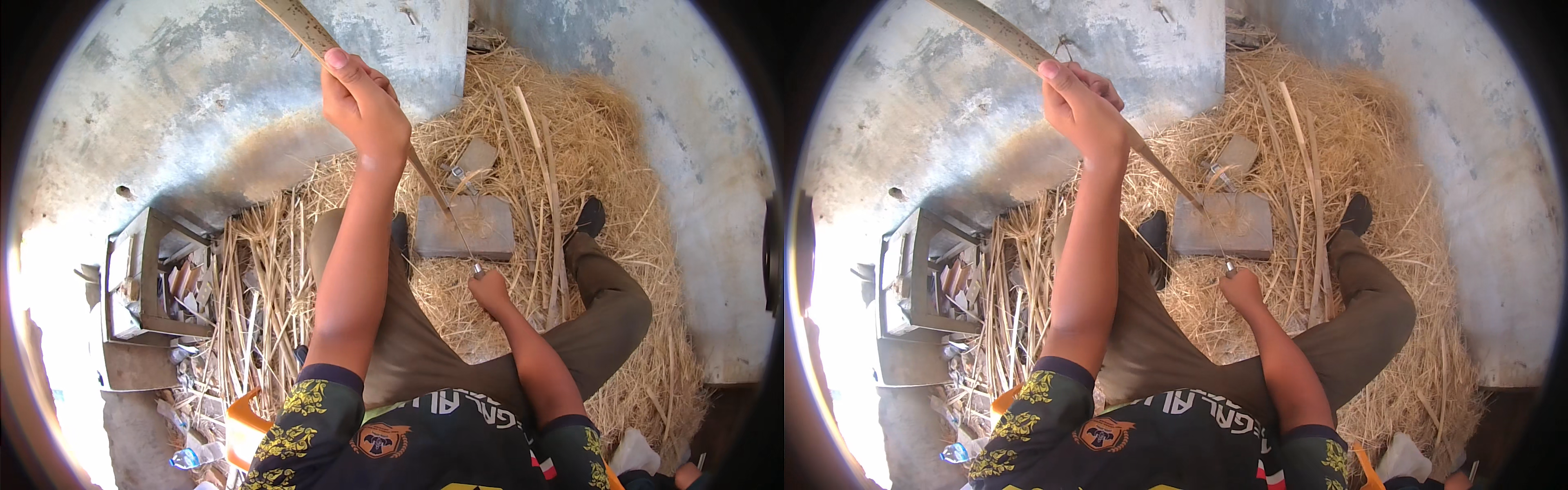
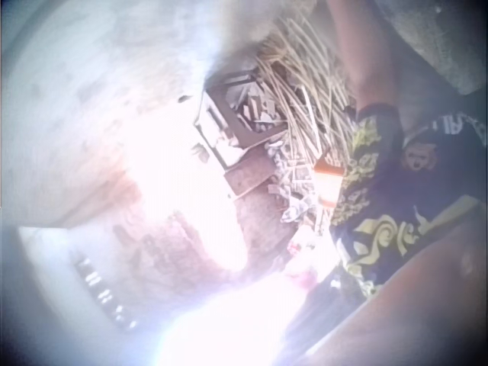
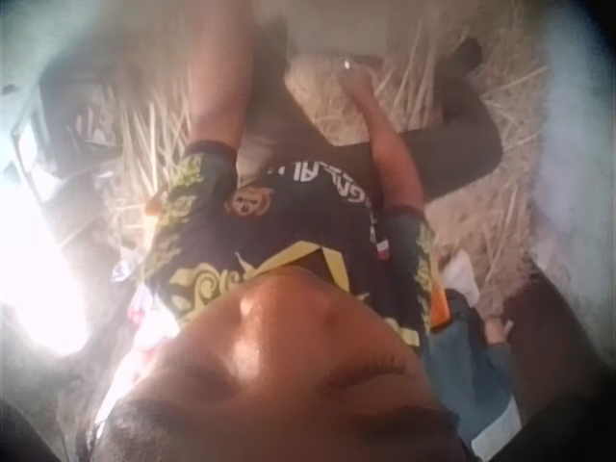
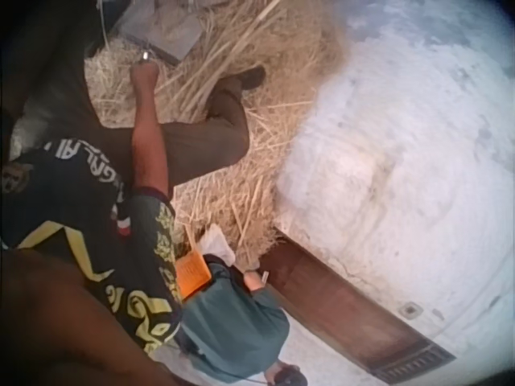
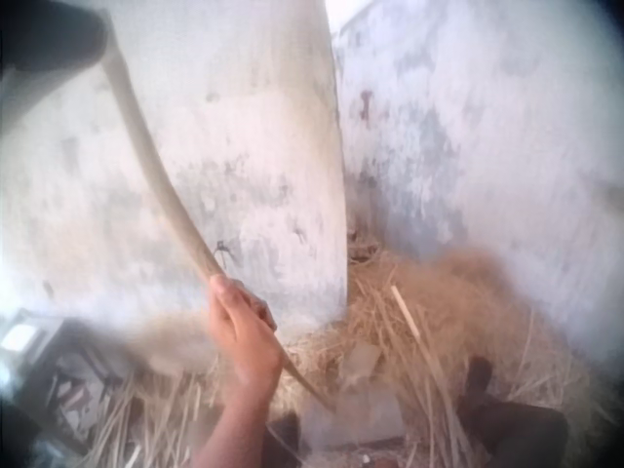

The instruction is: The person sits on a straw-covered floor and uses a knife to scrape and sharpen the edge of a long wooden stick. They repeatedly rub the blade along the stick's surface, occasionally adjusting their grip and the stick's position on a concrete block.

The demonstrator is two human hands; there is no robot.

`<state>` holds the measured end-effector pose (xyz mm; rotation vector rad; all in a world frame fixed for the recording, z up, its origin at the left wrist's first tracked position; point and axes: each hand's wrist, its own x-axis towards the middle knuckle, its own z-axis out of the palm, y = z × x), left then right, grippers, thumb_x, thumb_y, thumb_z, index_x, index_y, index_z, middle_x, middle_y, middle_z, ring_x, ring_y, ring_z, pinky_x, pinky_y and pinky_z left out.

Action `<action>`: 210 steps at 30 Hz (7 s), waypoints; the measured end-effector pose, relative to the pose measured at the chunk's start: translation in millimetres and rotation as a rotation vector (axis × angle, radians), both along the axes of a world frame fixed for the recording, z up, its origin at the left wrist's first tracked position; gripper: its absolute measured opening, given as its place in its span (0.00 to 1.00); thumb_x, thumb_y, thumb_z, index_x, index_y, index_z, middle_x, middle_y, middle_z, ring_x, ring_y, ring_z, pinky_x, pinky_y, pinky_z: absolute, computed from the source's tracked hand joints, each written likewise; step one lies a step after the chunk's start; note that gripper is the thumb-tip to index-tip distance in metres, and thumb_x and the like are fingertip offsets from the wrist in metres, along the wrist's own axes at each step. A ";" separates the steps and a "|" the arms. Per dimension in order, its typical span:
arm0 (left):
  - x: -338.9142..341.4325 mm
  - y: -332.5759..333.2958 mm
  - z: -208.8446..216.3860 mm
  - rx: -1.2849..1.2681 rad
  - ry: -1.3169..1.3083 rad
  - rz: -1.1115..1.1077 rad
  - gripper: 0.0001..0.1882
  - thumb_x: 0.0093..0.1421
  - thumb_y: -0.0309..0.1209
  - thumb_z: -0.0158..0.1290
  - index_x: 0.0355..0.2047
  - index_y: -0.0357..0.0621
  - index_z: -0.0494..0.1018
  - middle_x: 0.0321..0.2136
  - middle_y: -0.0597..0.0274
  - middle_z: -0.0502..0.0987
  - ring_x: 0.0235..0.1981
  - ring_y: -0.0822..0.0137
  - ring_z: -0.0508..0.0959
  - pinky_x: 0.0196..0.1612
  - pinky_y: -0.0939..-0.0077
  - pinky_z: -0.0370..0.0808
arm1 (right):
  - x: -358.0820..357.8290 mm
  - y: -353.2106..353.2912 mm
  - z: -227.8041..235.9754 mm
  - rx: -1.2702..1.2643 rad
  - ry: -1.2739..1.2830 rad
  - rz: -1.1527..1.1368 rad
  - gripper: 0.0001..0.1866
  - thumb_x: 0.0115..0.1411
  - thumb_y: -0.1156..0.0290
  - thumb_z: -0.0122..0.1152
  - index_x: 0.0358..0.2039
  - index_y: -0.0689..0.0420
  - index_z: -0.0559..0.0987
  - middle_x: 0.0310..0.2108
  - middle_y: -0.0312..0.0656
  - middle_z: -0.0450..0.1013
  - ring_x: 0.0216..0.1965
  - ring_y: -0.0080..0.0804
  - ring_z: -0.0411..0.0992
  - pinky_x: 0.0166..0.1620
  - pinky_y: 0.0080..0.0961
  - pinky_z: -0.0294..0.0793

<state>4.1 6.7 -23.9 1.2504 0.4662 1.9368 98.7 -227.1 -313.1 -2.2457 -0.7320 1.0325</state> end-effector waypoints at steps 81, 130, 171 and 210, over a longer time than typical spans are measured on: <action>5.6 25.5 -2.5 0.112 0.097 0.092 0.24 0.75 0.52 0.36 0.30 0.45 0.55 0.14 0.66 0.60 0.10 0.76 0.61 0.13 0.79 0.61 | 4.6 -7.0 -30.0 -0.039 0.101 -0.206 0.15 0.53 0.66 0.62 0.20 0.65 0.74 0.13 0.39 0.67 0.16 0.30 0.69 0.22 0.35 0.68; -5.2 25.0 -0.2 -0.017 -0.065 -0.062 0.29 0.72 0.58 0.38 0.27 0.46 0.57 0.14 0.70 0.58 0.11 0.80 0.57 0.12 0.82 0.55 | 2.6 0.7 -1.8 0.043 0.146 -0.262 0.13 0.56 0.69 0.62 0.18 0.60 0.73 0.12 0.38 0.67 0.11 0.31 0.67 0.17 0.32 0.64; 4.6 15.1 0.5 -0.026 -0.078 0.031 0.29 0.72 0.58 0.39 0.26 0.47 0.58 0.14 0.71 0.58 0.13 0.82 0.57 0.14 0.83 0.55 | -43.3 17.6 135.7 0.637 0.433 -0.250 0.13 0.62 0.75 0.58 0.22 0.57 0.67 0.12 0.34 0.62 0.08 0.22 0.59 0.12 0.25 0.58; -19.9 -9.0 34.4 0.045 0.118 -0.574 0.35 0.67 0.70 0.36 0.29 0.48 0.62 0.16 0.70 0.57 0.17 0.72 0.57 0.21 0.76 0.57 | -31.2 -0.2 141.0 0.321 0.193 0.061 0.15 0.54 0.67 0.62 0.18 0.64 0.73 0.12 0.41 0.67 0.15 0.31 0.65 0.24 0.35 0.66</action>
